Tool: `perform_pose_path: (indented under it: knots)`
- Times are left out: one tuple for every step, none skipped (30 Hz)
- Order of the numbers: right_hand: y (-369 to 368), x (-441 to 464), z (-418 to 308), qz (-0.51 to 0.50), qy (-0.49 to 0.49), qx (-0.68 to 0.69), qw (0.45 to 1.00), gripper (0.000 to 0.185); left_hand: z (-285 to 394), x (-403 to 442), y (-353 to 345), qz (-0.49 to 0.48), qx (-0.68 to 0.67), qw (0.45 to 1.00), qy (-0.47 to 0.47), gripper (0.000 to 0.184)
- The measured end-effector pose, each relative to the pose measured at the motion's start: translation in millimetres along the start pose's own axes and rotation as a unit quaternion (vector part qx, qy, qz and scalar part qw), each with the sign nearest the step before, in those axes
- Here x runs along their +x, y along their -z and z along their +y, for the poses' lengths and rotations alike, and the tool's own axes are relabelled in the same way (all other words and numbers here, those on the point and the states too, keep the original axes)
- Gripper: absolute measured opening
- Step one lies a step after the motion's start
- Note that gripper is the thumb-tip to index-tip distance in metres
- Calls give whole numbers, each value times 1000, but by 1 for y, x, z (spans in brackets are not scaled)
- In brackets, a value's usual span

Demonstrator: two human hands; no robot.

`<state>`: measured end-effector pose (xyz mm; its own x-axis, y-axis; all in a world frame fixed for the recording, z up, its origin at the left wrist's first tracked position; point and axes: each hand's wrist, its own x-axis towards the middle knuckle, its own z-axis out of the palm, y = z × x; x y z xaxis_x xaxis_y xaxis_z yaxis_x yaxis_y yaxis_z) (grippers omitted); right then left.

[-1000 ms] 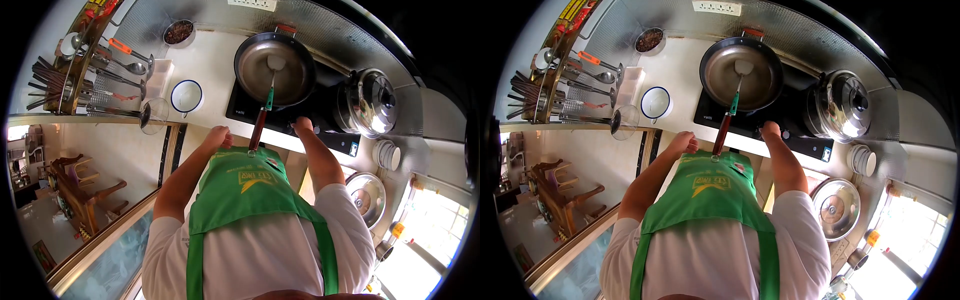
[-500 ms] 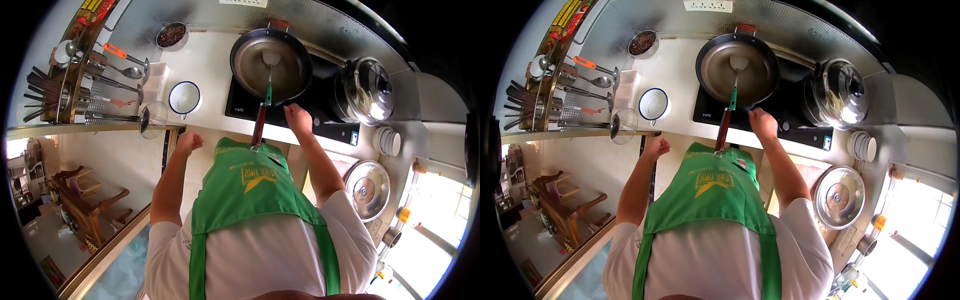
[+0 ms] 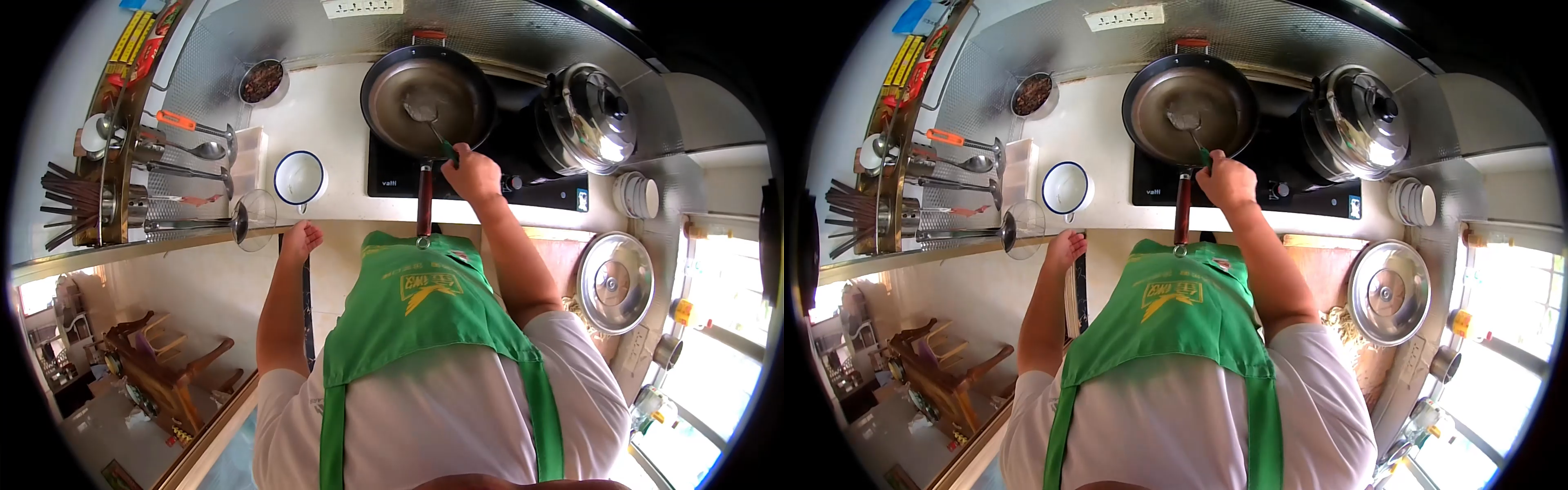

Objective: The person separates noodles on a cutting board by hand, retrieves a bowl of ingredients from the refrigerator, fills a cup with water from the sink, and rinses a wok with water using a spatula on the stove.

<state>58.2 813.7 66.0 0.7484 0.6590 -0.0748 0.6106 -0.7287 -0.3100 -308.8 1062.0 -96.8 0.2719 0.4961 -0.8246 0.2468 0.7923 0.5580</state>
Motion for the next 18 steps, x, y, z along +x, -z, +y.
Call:
perform_pose_path:
  knots:
    - [7,-2,9,36,23,3,999,35,-1,4,1,-3,0,1000,2,18]
    - [16,-3,15,56,40,13,998,34,-3,10,6,2,-18,1000,2,21]
    - [24,-2,21,66,46,9,997,33,-3,16,10,6,-35,999,1,25]
    - [32,-2,25,76,52,6,996,32,-2,23,14,4,-35,999,2,25]
    - [45,-2,25,64,40,9,997,30,-1,29,16,11,-57,998,-6,29]
    - [53,-1,25,64,34,10,997,30,-1,34,16,18,-80,997,-14,34]
    - [58,1,28,51,27,14,998,31,3,34,11,17,-80,997,-14,34]
    - [61,4,29,39,21,19,999,32,7,34,5,42,-92,995,-24,39]
    - [60,6,28,40,20,19,999,32,11,32,0,69,-103,992,-34,44]
    - [58,9,26,17,22,30,999,34,14,31,-4,68,-102,992,-34,44]
    - [56,12,24,-5,24,43,999,37,20,30,-9,39,-112,992,-34,46]
    - [43,16,27,-8,39,47,998,39,25,30,-13,11,-122,992,-35,47]
    - [37,18,22,-32,29,53,998,41,26,36,-13,10,-120,992,-36,47]
    - [31,22,17,-56,20,60,996,42,24,48,-12,-15,-139,990,-30,46]
    - [20,26,15,-73,13,84,994,42,22,59,-8,-40,-157,986,-25,45]
    - [15,31,10,-71,11,87,994,42,24,62,-9,-41,-153,987,-26,45]
    - [11,36,4,-101,2,98,990,42,24,65,-11,-59,-123,990,-34,43]
    - [5,42,-1,-130,-6,109,985,42,24,68,-13,-77,-92,992,-41,42]
